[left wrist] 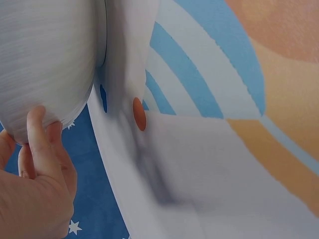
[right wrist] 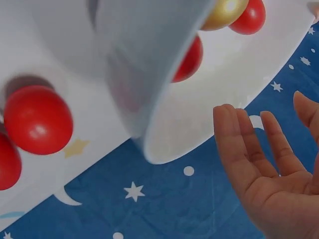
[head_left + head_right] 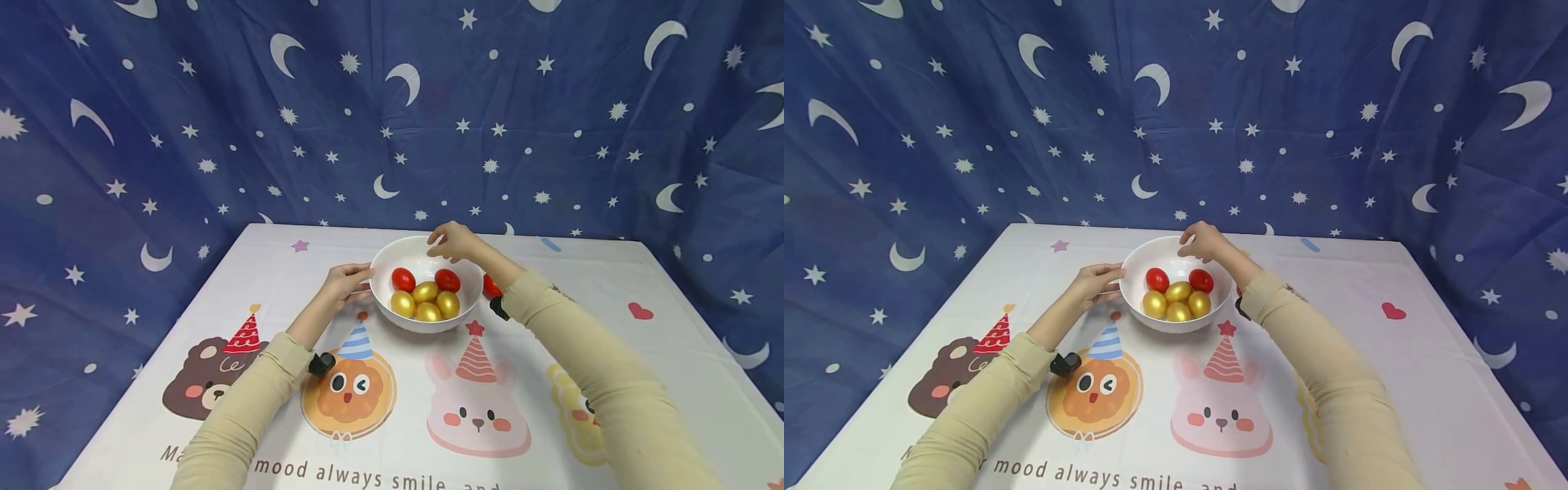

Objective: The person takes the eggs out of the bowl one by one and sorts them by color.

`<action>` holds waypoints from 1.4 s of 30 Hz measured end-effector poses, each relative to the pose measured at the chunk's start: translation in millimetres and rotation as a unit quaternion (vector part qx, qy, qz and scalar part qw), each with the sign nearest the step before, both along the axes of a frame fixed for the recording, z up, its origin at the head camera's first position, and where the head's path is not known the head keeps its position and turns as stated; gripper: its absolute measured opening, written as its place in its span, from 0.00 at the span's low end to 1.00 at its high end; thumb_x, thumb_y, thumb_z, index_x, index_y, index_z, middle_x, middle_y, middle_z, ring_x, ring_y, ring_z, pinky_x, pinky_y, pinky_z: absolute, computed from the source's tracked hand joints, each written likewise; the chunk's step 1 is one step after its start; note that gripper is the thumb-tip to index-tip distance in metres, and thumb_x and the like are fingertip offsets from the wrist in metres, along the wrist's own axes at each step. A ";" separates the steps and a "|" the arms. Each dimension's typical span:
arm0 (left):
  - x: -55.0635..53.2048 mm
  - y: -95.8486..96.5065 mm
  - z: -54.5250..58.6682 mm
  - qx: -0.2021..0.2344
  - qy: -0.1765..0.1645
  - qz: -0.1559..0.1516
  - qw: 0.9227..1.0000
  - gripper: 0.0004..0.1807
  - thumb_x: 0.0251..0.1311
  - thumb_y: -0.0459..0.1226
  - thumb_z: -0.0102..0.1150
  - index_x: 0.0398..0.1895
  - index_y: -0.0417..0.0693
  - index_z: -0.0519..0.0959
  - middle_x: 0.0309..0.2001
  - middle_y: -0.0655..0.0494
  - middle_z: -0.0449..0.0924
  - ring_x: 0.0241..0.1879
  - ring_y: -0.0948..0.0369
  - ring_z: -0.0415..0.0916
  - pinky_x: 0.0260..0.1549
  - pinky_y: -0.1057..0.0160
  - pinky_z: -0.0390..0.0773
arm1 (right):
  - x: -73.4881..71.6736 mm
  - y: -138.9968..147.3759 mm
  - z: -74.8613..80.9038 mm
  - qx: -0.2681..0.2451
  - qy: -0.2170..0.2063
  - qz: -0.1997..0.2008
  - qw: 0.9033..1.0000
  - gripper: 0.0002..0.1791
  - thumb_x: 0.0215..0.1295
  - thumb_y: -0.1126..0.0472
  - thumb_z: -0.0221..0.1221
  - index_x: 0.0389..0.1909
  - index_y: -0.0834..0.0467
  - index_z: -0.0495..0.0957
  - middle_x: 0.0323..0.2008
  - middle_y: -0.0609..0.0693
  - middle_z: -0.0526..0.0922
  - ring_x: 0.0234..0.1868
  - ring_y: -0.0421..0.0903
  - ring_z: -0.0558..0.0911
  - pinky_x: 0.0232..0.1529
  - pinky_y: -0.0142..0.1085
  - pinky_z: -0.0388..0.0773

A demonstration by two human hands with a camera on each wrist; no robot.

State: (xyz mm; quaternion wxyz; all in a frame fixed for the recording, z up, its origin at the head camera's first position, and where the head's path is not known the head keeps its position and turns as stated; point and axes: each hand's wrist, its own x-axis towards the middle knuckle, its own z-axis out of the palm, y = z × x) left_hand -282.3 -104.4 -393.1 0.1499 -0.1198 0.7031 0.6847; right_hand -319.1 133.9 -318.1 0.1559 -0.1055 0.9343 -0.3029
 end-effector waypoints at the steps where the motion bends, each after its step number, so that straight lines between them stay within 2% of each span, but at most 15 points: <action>1: 0.1 0.0 0.0 0.000 0.000 0.001 1.000 0.21 0.62 0.37 0.58 0.59 0.45 0.74 0.59 0.45 0.73 0.29 0.67 0.79 0.32 0.70 0.86 | -0.9 -1.8 0.1 -0.001 -0.004 0.002 1.000 0.21 0.62 0.61 0.60 0.54 0.65 0.74 0.49 0.64 0.79 0.47 0.59 0.80 0.47 0.44 0.85; 11: 0.3 0.5 0.4 0.002 0.002 0.003 1.000 0.21 0.63 0.36 0.58 0.59 0.44 0.74 0.59 0.44 0.73 0.28 0.67 0.79 0.31 0.71 0.86 | -9.2 -15.7 -2.7 -0.032 -0.036 0.003 0.999 0.20 0.64 0.59 0.59 0.54 0.65 0.74 0.51 0.65 0.78 0.49 0.59 0.80 0.48 0.45 0.85; 23: 1.1 0.3 -0.6 0.007 0.006 0.007 1.000 0.21 0.62 0.35 0.58 0.58 0.43 0.74 0.58 0.43 0.74 0.29 0.66 0.80 0.33 0.69 0.87 | -19.5 -30.5 -7.5 -0.065 -0.114 -0.008 0.991 0.20 0.66 0.59 0.56 0.55 0.66 0.72 0.54 0.66 0.74 0.51 0.61 0.77 0.57 0.49 0.80; 26: 0.5 0.5 -0.9 0.011 0.005 0.010 1.000 0.21 0.62 0.35 0.59 0.58 0.42 0.75 0.57 0.43 0.74 0.29 0.64 0.80 0.34 0.67 0.87 | -22.4 -33.9 -11.2 -0.068 -0.141 -0.012 0.988 0.20 0.66 0.59 0.56 0.55 0.66 0.72 0.53 0.65 0.74 0.52 0.60 0.77 0.57 0.47 0.80; 31: -0.1 0.6 -0.2 0.016 0.002 0.014 1.000 0.21 0.61 0.36 0.60 0.58 0.42 0.75 0.57 0.42 0.75 0.28 0.63 0.81 0.34 0.66 0.87 | -27.2 -38.9 -17.6 -0.073 -0.187 -0.033 0.979 0.20 0.66 0.60 0.56 0.56 0.65 0.71 0.47 0.60 0.75 0.50 0.57 0.77 0.56 0.45 0.81; 38: -0.7 1.5 -1.0 0.015 0.001 0.017 1.000 0.21 0.61 0.35 0.60 0.58 0.42 0.75 0.58 0.41 0.74 0.27 0.64 0.81 0.31 0.68 0.87 | -29.5 -42.5 -26.4 -0.099 -0.252 -0.092 0.958 0.19 0.65 0.63 0.57 0.54 0.65 0.68 0.44 0.58 0.73 0.50 0.56 0.75 0.61 0.44 0.77; 42: -1.1 1.6 -1.4 0.010 0.000 0.024 1.000 0.21 0.60 0.35 0.61 0.57 0.43 0.75 0.57 0.43 0.76 0.27 0.64 0.80 0.29 0.68 0.87 | -29.9 -44.7 -31.2 -0.081 -0.256 -0.076 0.960 0.21 0.64 0.62 0.58 0.55 0.66 0.67 0.47 0.59 0.73 0.51 0.56 0.75 0.61 0.43 0.77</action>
